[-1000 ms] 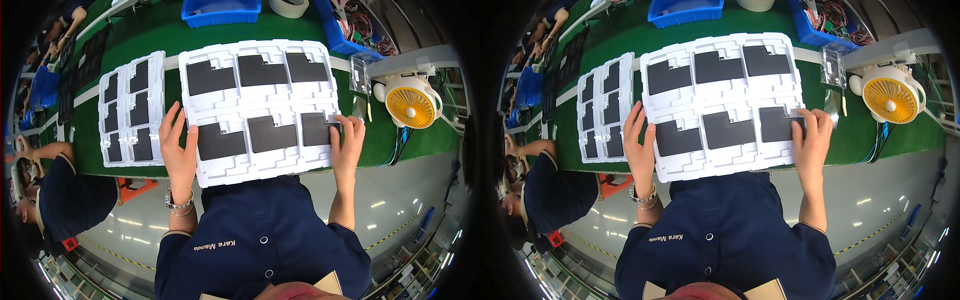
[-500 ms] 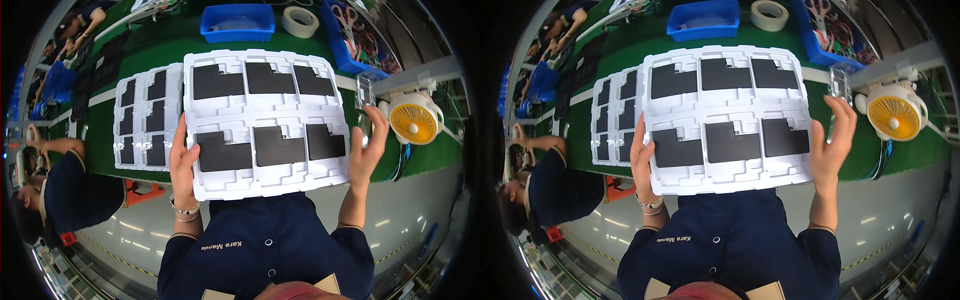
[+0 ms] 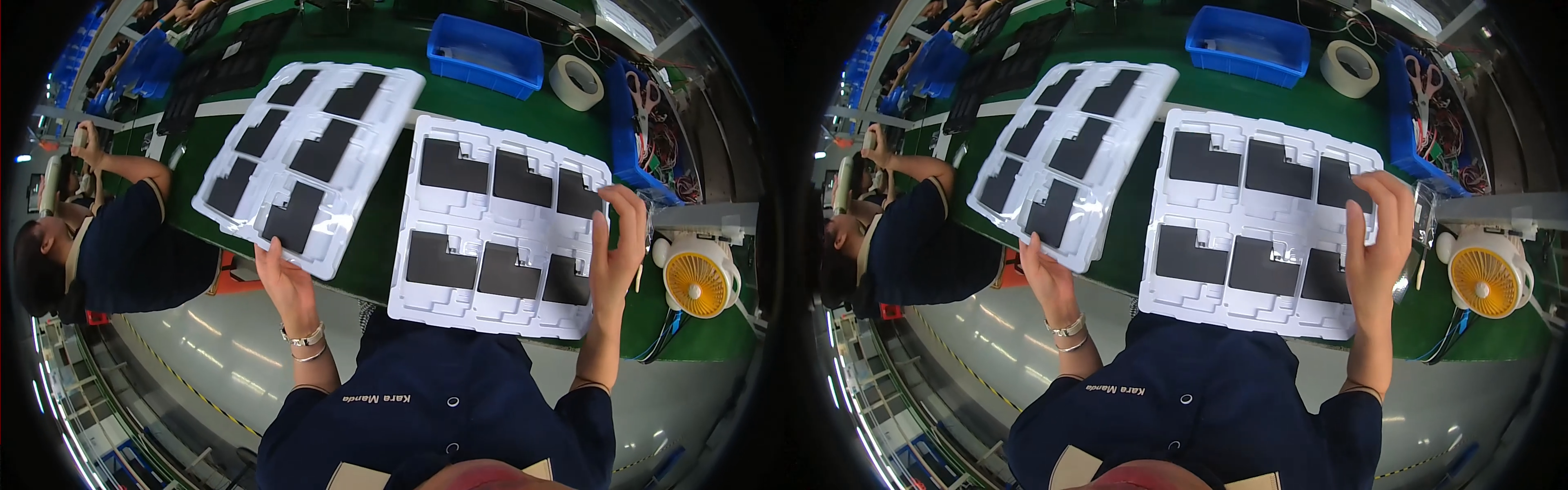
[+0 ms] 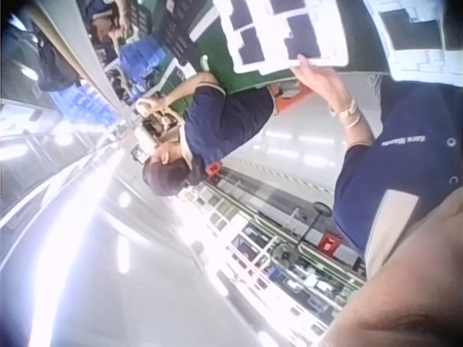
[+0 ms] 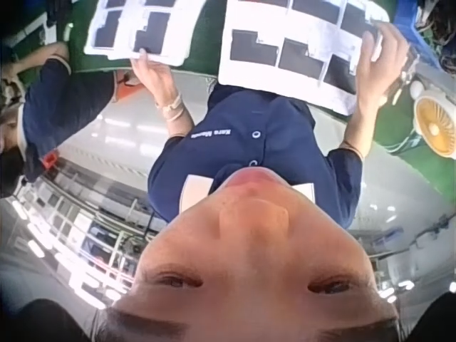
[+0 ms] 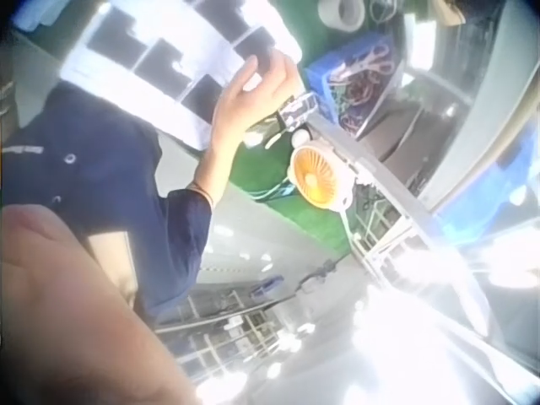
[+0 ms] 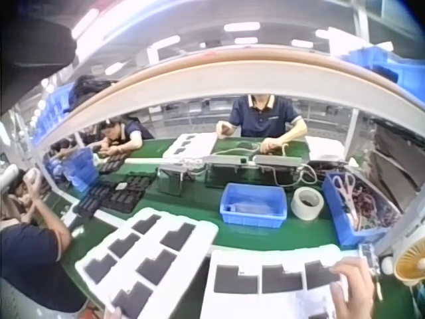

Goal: The person assembles small rectangular electronic components by hand, placing them into white plastic trays.

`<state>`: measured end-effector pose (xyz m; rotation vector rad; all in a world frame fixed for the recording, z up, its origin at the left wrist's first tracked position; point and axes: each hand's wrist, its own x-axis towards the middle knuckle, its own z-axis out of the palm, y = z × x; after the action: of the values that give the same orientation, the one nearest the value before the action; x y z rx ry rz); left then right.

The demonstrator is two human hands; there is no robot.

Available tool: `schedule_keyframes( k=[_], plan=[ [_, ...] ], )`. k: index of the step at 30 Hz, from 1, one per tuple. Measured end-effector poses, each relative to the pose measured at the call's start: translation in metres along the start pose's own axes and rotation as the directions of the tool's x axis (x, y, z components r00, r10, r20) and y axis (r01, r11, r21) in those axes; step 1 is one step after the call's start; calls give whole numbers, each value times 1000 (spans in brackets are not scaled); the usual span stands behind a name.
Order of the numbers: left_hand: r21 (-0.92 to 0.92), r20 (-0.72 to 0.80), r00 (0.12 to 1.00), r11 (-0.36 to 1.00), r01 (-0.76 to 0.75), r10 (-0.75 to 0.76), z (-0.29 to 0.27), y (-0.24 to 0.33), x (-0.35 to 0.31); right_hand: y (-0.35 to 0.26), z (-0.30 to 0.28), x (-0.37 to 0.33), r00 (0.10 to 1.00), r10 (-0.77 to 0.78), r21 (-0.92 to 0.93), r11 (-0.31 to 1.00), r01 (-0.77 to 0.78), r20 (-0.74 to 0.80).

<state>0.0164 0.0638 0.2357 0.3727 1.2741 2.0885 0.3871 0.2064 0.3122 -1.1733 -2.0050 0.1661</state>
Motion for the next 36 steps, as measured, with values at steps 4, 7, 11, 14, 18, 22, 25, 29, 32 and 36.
schedule_keyframes(
  k=[4,7,11,14,18,22,25,29,32,36],
  plan=[
    [-38,-10,1000,999,1,-1,-14,-17,6,-9,21,23,980,-127,17,992,126,150],
    [76,-48,999,997,-11,15,-19,-19,5,-15,39,37,938,-210,54,978,203,275],
    [417,-122,991,904,96,-49,-36,-14,1,-19,71,44,858,-312,47,946,321,409],
    [748,-170,983,640,175,-70,-67,-5,8,-22,94,43,830,-337,-31,920,390,444],
    [955,-125,955,293,42,270,-61,0,12,-26,104,45,795,-305,-196,866,461,524],
    [884,452,812,-62,-464,369,-22,-8,12,-24,108,45,805,-297,-190,875,445,514],
    [793,609,785,-75,-605,116,7,-26,10,-19,107,49,847,-250,-111,935,337,469],
    [752,622,783,-280,-597,1,19,-38,15,-26,89,59,809,-12,65,997,-32,588],
    [764,628,761,54,-642,165,41,-31,16,-34,79,64,753,30,202,956,-214,657],
    [408,649,725,910,-77,-230,93,-6,4,-51,70,64,722,-74,440,834,-334,688]
  ],
)
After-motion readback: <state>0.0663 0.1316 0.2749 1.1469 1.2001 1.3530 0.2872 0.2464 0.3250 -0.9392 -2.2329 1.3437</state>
